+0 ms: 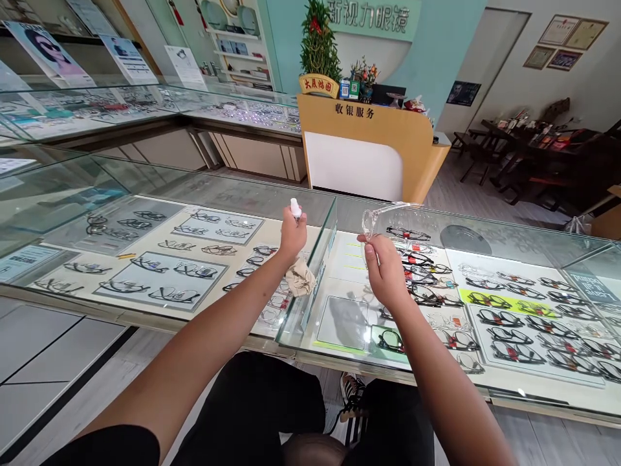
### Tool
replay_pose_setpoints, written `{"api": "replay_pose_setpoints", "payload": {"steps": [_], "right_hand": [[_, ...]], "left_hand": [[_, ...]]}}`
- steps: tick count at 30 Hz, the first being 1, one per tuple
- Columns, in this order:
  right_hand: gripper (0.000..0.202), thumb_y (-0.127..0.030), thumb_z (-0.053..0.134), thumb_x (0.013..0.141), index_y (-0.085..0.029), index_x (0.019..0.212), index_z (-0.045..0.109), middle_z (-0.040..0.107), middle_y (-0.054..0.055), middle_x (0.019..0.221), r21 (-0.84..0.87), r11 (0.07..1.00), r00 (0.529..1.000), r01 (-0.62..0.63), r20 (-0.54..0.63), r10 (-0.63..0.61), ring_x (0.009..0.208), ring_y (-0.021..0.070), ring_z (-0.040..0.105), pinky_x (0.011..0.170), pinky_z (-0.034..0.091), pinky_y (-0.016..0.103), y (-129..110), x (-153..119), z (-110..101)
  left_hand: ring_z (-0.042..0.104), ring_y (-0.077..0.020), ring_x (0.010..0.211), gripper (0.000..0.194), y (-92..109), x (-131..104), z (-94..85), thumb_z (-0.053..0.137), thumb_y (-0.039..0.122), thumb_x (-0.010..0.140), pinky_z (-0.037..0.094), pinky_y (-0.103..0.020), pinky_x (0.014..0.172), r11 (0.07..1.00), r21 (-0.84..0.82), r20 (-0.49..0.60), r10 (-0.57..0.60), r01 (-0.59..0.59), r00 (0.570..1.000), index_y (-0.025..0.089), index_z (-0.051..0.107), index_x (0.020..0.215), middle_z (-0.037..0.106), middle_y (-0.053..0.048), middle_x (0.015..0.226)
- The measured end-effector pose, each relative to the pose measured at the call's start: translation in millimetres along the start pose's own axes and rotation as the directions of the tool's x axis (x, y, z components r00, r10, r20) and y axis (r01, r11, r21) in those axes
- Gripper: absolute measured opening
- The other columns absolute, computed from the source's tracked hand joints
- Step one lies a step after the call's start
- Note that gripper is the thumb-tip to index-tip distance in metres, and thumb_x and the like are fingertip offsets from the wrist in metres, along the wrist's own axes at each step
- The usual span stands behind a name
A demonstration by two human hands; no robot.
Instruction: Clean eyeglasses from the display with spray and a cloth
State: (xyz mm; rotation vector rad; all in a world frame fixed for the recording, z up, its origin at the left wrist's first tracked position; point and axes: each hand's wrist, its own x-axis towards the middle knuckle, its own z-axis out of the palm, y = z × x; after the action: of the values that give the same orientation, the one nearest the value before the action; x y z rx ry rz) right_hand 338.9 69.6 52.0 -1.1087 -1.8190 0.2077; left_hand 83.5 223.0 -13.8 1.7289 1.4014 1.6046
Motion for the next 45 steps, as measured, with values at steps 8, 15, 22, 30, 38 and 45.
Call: {"api": "replay_pose_setpoints", "payload": {"steps": [8, 15, 22, 30, 38, 45], "right_hand": [[0.037, -0.04, 0.04, 0.113, -0.026, 0.124, 0.072, 0.075, 0.01, 0.122, 0.158, 0.987, 1.0, 0.0, 0.018, -0.003, 0.117, 0.0266, 0.069, 0.101, 0.053, 0.042, -15.4, -1.9, 1.6], [0.035, -0.044, 0.046, 0.111, -0.026, 0.116, 0.076, 0.075, 0.01, 0.113, 0.238, 0.97, 0.994, -0.051, 0.103, 0.027, 0.109, 0.0252, 0.07, 0.098, 0.053, 0.04, -14.6, -5.2, 15.2], [0.041, -0.049, 0.046, 0.111, -0.025, 0.111, 0.078, 0.075, 0.008, 0.109, 0.303, 0.94, 0.982, -0.157, 0.153, 0.115, 0.103, 0.0235, 0.068, 0.096, 0.052, 0.038, -15.5, -4.8, 16.3], [0.041, -0.051, 0.046, 0.111, -0.027, 0.113, 0.079, 0.076, 0.007, 0.114, 0.406, 0.889, 0.966, -0.213, 0.223, 0.129, 0.105, 0.0237, 0.067, 0.098, 0.05, 0.039, -15.9, -3.2, 16.0], [0.04, -0.055, 0.05, 0.109, -0.029, 0.112, 0.08, 0.077, 0.005, 0.116, 0.455, 0.848, 0.961, -0.272, 0.171, 0.217, 0.104, 0.0236, 0.067, 0.096, 0.052, 0.039, -10.1, -0.9, 13.6], [0.041, -0.056, 0.051, 0.108, -0.029, 0.112, 0.081, 0.078, 0.006, 0.119, 0.528, 0.797, 0.951, -0.292, 0.076, 0.299, 0.108, 0.025, 0.069, 0.093, 0.056, 0.04, -1.6, 3.1, 9.2]], "left_hand": [[0.051, -0.0149, 0.062, 0.062, 88.9, -20.1, -5.7, 0.05, 0.087, 0.089, 0.038, -0.029, 0.05, 0.865, -0.45, 0.395, -0.031, 0.222, 0.918, 0.025, 0.055, 0.092, 0.056, -0.001, 0.076], [0.033, -0.0154, 0.042, 0.089, 115.8, -34.7, -9.4, 0.007, 0.108, 0.072, 0.021, -0.031, 0.042, 0.662, -0.428, 0.835, 0.03, 0.615, 0.549, 0.026, 0.04, 0.058, 0.032, -0.001, 0.048], [0.04, -0.0141, 0.052, 0.079, 103.7, -39.0, -2.1, 0.034, 0.093, 0.087, 0.022, -0.028, 0.046, 0.738, -0.446, 0.748, -0.005, 0.507, 0.664, 0.021, 0.057, 0.063, 0.045, -0.003, 0.058], [0.044, -0.0122, 0.059, 0.059, 106.2, -44.7, -0.1, 0.044, 0.072, 0.093, 0.034, -0.025, 0.054, 0.901, -0.286, 0.665, -0.058, 0.325, 0.744, 0.02, 0.055, 0.069, 0.051, 0.0, 0.064], [0.044, -0.0129, 0.062, 0.061, 105.4, -45.6, -2.3, 0.039, 0.073, 0.098, 0.034, -0.026, 0.056, 0.917, -0.284, 0.68, -0.013, 0.279, 0.733, 0.02, 0.053, 0.071, 0.05, 0.0, 0.067], [0.044, -0.0147, 0.066, 0.057, 105.4, -54.2, 2.0, 0.044, 0.068, 0.1, 0.036, -0.03, 0.066, 0.976, -0.205, 0.743, 0.102, 0.08, 0.661, 0.02, 0.048, 0.069, 0.049, 0.001, 0.068]]}}
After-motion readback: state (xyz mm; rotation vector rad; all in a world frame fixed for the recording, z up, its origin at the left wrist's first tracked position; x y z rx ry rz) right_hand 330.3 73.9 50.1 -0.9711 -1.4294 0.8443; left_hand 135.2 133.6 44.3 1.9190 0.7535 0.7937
